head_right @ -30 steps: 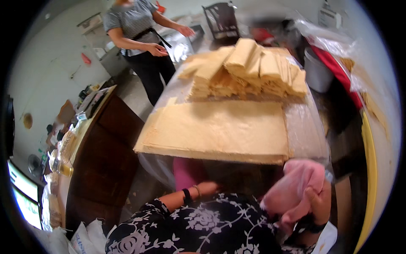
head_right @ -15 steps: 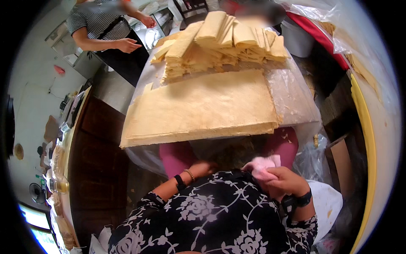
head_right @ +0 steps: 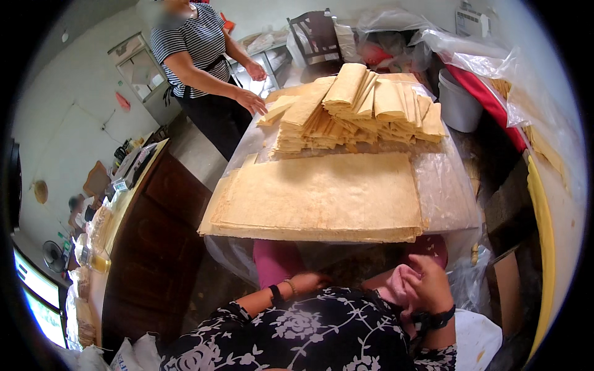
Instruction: The person sorts and stacks large, thin sheets of yellow paper on a table, handling them one at a time and folding some of the sheets before placing them onto existing stacks.
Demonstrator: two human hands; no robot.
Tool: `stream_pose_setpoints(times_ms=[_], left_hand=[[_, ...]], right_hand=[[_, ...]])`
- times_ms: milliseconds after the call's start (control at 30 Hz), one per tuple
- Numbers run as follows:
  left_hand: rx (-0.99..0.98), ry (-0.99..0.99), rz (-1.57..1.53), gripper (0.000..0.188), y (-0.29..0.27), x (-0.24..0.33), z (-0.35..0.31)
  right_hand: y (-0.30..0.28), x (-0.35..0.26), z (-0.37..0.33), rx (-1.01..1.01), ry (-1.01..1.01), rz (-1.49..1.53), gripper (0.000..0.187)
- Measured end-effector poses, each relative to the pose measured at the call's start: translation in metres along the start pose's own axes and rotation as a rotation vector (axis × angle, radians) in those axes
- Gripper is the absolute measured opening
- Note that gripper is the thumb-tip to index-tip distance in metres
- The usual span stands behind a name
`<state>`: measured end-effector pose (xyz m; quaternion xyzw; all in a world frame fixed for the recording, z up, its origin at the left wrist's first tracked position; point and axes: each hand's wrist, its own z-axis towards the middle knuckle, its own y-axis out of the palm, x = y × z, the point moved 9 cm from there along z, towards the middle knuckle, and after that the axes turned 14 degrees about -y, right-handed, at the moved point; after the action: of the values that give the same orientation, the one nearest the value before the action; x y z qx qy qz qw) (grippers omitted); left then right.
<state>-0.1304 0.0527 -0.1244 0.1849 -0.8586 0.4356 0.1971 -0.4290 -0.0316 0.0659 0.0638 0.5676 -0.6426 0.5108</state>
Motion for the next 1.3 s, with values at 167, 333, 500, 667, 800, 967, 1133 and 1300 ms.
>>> stream_pose_setpoints(times_ms=[167, 333, 500, 667, 800, 967, 1133, 1300], left_hand=[[-0.036, -0.005, 0.011, 0.036, -0.002, 0.006, -0.002], [-0.019, -0.033, -0.013, 0.033, 0.011, -0.016, 0.007], [0.036, 0.032, -0.002, 0.029, 0.002, -0.002, 0.009], [0.055, 0.06, 0.056, 0.033, -0.003, 0.013, 0.025], [0.078, 0.011, -0.013, 0.032, 0.004, -0.01, 0.004], [0.085, 0.008, 0.023, 0.033, 0.019, -0.03, -0.002], [0.061, 0.037, -0.056, 0.036, 0.022, -0.026, 0.006], [-0.187, -0.321, -0.273, 0.037, -0.021, 0.011, -0.038]], right_hand=[[-0.094, -0.067, 0.043, 0.224, -0.239, 0.002, 0.049], [-0.155, -0.177, 0.072, 0.47, -0.478, 0.64, 0.065], [-0.086, -0.252, 0.059, -0.044, -0.81, 0.926, 0.066], [-0.002, -0.204, 0.035, -0.261, -0.47, 0.755, 0.066], [0.063, -0.128, 0.02, -0.326, -0.199, 0.649, 0.067], [0.065, -0.089, 0.032, -0.276, -0.083, 0.545, 0.068], [0.024, -0.094, 0.074, -0.174, -0.094, 0.409, 0.068], [-0.012, -0.124, 0.109, -0.087, -0.192, 0.316, 0.069]])
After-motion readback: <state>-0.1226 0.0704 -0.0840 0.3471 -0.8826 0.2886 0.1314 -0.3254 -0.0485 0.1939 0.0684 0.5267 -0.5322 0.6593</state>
